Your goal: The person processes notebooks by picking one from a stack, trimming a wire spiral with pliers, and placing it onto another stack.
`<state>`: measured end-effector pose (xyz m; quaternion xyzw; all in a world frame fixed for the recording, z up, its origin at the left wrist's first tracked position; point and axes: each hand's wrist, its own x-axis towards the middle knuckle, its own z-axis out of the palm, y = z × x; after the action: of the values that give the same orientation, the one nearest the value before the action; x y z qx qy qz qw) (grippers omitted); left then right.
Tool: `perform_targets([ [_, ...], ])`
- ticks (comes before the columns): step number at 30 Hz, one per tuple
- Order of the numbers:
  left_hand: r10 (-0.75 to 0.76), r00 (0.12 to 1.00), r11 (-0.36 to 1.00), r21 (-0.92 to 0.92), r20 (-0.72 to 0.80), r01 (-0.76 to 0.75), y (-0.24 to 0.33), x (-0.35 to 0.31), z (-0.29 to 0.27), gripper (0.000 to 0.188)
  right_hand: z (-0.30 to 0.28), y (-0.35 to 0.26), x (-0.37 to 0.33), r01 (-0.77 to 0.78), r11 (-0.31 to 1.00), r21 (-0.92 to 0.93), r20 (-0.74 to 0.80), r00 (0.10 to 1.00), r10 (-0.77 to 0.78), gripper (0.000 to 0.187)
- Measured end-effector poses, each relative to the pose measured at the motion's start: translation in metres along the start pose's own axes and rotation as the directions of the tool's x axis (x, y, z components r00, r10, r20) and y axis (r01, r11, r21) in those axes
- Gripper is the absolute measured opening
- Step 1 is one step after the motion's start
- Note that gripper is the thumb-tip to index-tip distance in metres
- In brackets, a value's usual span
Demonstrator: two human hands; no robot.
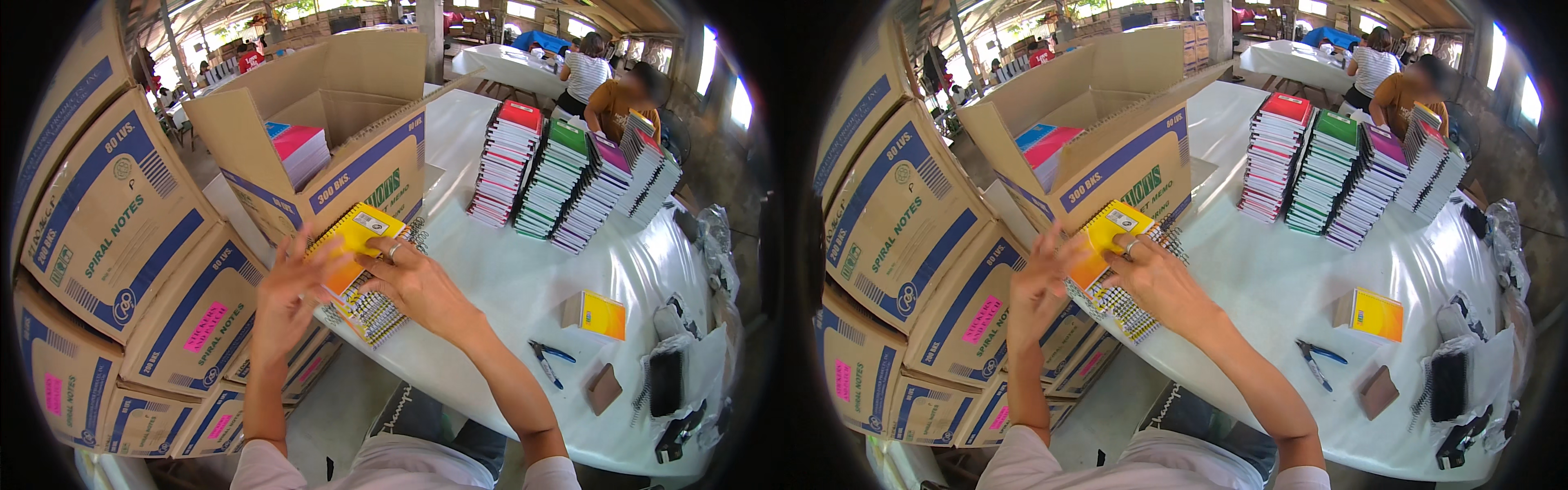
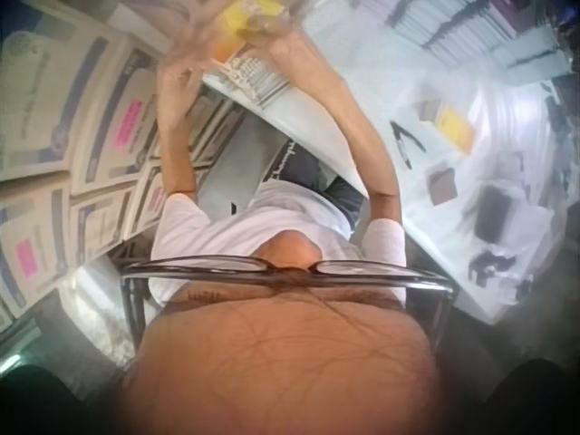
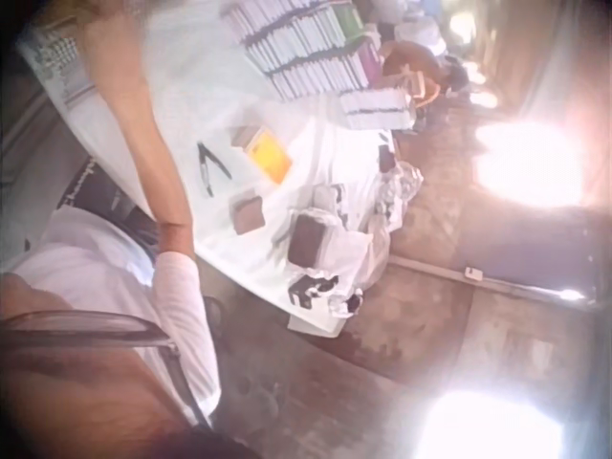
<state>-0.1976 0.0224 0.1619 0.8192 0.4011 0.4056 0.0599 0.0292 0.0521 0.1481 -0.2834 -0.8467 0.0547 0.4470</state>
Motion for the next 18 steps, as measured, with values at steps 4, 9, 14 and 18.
perform_targets([
  [4, -0.089, 0.988, 0.968, 0.244, 0.126, 0.056, 0.001, -0.012, 0.013, 0.035, -0.019, 0.011, -0.026, -0.051, 0.989, 0.14, -0.119, 0.991, 0.068, 0.028],
  [9, -0.031, 0.998, 0.891, 0.454, 0.051, 0.005, 0.017, -0.011, 0.009, 0.038, -0.145, 0.071, -0.144, -0.594, 0.779, -0.201, -0.525, 0.737, 0.426, 0.028],
  [14, 0.207, 0.962, 0.952, 0.262, -0.175, -0.157, 0.026, -0.032, 0.01, 0.038, -0.276, 0.138, -0.333, -0.946, -0.026, -0.324, -0.627, 0.194, 0.754, 0.03],
  [18, 0.238, 0.928, 0.971, 0.096, -0.286, -0.219, 0.05, -0.027, 0.044, 0.026, -0.281, 0.141, -0.354, -0.976, 0.151, 0.159, -0.481, 0.057, 0.875, 0.033],
])
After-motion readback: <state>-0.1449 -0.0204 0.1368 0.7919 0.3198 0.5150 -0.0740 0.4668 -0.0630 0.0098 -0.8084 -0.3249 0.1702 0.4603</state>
